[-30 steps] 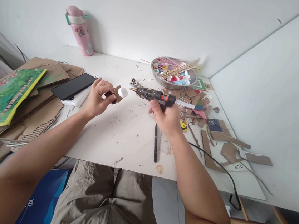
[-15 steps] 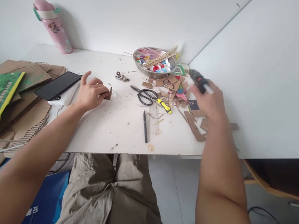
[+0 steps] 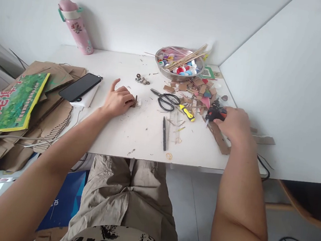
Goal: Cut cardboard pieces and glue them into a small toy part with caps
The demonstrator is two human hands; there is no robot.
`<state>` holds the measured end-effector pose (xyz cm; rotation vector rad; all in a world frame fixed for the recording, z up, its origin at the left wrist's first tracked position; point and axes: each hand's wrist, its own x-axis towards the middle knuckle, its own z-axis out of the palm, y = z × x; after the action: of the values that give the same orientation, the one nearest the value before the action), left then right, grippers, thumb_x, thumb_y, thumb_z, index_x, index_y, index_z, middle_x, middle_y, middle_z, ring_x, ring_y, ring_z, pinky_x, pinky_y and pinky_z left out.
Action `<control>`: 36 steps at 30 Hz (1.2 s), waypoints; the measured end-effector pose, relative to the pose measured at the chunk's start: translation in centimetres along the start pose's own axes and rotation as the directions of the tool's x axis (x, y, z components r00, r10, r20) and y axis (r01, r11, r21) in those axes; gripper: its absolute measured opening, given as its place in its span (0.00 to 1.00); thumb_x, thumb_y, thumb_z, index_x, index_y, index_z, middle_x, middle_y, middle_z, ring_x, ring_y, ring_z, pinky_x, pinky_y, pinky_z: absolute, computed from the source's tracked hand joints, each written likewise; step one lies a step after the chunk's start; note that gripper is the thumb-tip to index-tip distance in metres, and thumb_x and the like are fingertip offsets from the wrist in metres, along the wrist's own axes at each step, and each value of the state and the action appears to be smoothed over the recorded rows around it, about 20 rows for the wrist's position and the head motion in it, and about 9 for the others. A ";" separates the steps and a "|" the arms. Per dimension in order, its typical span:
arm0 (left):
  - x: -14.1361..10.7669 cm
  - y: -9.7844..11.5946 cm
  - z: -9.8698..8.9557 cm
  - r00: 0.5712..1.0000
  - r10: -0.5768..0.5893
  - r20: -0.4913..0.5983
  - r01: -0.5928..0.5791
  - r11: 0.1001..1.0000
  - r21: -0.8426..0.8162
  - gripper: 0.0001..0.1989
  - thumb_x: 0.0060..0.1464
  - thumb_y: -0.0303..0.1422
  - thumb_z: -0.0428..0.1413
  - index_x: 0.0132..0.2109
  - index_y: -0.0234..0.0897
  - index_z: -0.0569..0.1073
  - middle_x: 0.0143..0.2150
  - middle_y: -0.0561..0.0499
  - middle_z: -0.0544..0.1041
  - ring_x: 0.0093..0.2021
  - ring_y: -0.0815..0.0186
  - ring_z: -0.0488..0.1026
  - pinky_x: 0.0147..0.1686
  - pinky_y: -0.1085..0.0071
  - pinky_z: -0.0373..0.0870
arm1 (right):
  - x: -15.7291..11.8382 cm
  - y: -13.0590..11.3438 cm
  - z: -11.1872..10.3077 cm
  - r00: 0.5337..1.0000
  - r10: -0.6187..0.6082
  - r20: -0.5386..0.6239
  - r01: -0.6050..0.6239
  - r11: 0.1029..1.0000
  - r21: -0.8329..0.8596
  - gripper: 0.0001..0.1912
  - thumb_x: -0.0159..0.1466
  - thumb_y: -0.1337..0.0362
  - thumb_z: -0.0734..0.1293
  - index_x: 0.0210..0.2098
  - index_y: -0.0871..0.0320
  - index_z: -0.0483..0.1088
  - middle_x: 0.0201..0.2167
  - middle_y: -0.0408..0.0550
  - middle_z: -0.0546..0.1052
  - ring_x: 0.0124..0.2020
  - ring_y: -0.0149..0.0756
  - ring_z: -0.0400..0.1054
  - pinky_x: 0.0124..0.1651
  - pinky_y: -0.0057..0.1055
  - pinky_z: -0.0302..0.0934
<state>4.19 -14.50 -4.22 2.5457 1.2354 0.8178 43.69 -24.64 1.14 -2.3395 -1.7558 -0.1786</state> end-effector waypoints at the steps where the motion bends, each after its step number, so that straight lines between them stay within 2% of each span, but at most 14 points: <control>1: 0.0 0.1 0.0 1.000 -0.006 0.005 0.006 1.000 0.002 0.10 0.57 0.31 0.56 0.31 0.50 0.79 0.30 0.52 0.81 0.50 0.51 0.80 0.83 0.29 0.42 | -0.1 -1.2 -0.8 0.999 0.047 0.027 -0.047 0.999 -0.001 0.19 0.66 0.66 0.76 0.55 0.63 0.82 0.52 0.72 0.84 0.54 0.58 0.79 0.57 0.49 0.72; 3: -0.1 0.3 0.1 1.000 -0.018 0.012 0.018 1.000 0.004 0.09 0.57 0.31 0.57 0.34 0.50 0.80 0.34 0.52 0.82 0.52 0.51 0.80 0.83 0.29 0.39 | -0.2 -4.1 -2.3 0.998 0.012 0.058 -0.017 0.995 0.095 0.23 0.67 0.67 0.74 0.61 0.65 0.80 0.59 0.72 0.82 0.62 0.58 0.76 0.65 0.51 0.68; 6: -0.3 0.6 -0.1 0.998 -0.048 0.031 0.048 0.999 0.007 0.09 0.55 0.31 0.60 0.41 0.49 0.82 0.43 0.50 0.85 0.57 0.49 0.81 0.83 0.29 0.34 | -0.2 -9.0 -2.5 0.984 -0.168 0.066 0.139 0.937 0.321 0.23 0.65 0.68 0.76 0.60 0.58 0.81 0.61 0.65 0.81 0.62 0.57 0.76 0.67 0.52 0.67; 10: -1.2 0.4 -1.2 0.989 -0.131 0.072 0.132 0.991 -0.011 0.23 0.51 0.32 0.66 0.55 0.48 0.79 0.59 0.46 0.84 0.66 0.46 0.78 0.83 0.32 0.39 | 0.7 -14.8 1.0 0.888 -0.458 0.052 0.361 0.761 0.540 0.22 0.60 0.70 0.79 0.54 0.52 0.84 0.56 0.56 0.84 0.59 0.59 0.79 0.66 0.57 0.70; 12: -1.7 -0.1 -1.9 0.978 -0.190 0.089 0.193 0.981 -0.022 0.28 0.50 0.34 0.67 0.59 0.49 0.76 0.61 0.46 0.83 0.67 0.46 0.77 0.82 0.33 0.43 | 1.3 -17.1 2.8 0.845 -0.522 0.113 0.371 0.726 0.579 0.24 0.58 0.72 0.80 0.54 0.53 0.84 0.56 0.56 0.85 0.58 0.58 0.80 0.66 0.56 0.71; 15: -2.0 -1.1 -2.6 0.951 -0.281 0.127 0.288 0.957 -0.040 0.28 0.49 0.34 0.68 0.59 0.48 0.75 0.57 0.47 0.85 0.63 0.47 0.80 0.80 0.33 0.47 | 1.8 -19.3 4.6 0.819 -0.539 0.195 0.334 0.725 0.603 0.27 0.54 0.74 0.81 0.53 0.55 0.83 0.55 0.56 0.86 0.55 0.55 0.81 0.63 0.52 0.74; 18: -2.0 -1.8 -2.6 0.930 -0.328 0.168 0.344 0.936 -0.076 0.24 0.47 0.35 0.68 0.53 0.47 0.76 0.53 0.49 0.87 0.59 0.48 0.83 0.78 0.33 0.50 | 2.0 -19.9 5.6 0.819 -0.547 0.173 0.327 0.693 0.643 0.25 0.54 0.73 0.80 0.51 0.54 0.83 0.51 0.53 0.87 0.53 0.53 0.82 0.60 0.48 0.75; 23: -1.7 -2.1 -2.5 0.922 -0.334 0.195 0.357 0.929 -0.096 0.17 0.45 0.35 0.69 0.45 0.47 0.80 0.47 0.52 0.88 0.55 0.49 0.84 0.77 0.38 0.55 | 1.7 -19.6 7.0 0.852 -0.514 0.097 0.330 0.672 0.663 0.16 0.56 0.71 0.79 0.43 0.53 0.82 0.43 0.50 0.88 0.49 0.50 0.83 0.56 0.46 0.76; 29: -1.4 -2.1 -2.4 0.903 -0.403 0.146 0.420 0.900 -0.114 0.11 0.44 0.32 0.70 0.38 0.45 0.83 0.41 0.52 0.87 0.46 0.54 0.84 0.75 0.43 0.63 | 1.6 -19.6 7.1 0.870 -0.482 0.100 0.304 0.686 0.661 0.13 0.56 0.71 0.80 0.40 0.54 0.83 0.44 0.52 0.87 0.49 0.52 0.82 0.57 0.48 0.75; 33: -1.5 -2.6 -2.0 0.898 -0.423 0.122 0.440 0.875 -0.200 0.11 0.43 0.37 0.72 0.37 0.44 0.84 0.38 0.51 0.87 0.42 0.54 0.83 0.65 0.49 0.75 | 1.5 -19.5 7.4 0.874 -0.475 0.107 0.285 0.678 0.678 0.12 0.56 0.70 0.79 0.40 0.54 0.84 0.44 0.52 0.87 0.50 0.53 0.81 0.58 0.48 0.73; 36: -1.6 -3.1 -1.7 0.907 -0.411 0.086 0.420 0.881 -0.218 0.12 0.42 0.40 0.74 0.35 0.44 0.84 0.36 0.51 0.87 0.40 0.56 0.82 0.65 0.49 0.75 | 1.4 -19.3 7.9 0.872 -0.482 0.086 0.298 0.662 0.688 0.11 0.57 0.68 0.79 0.40 0.53 0.83 0.44 0.51 0.86 0.50 0.54 0.81 0.57 0.49 0.73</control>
<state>0.43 -13.90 -4.67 1.9978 1.5019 0.7565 25.32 -16.23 -4.34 -1.4967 -1.9935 0.6302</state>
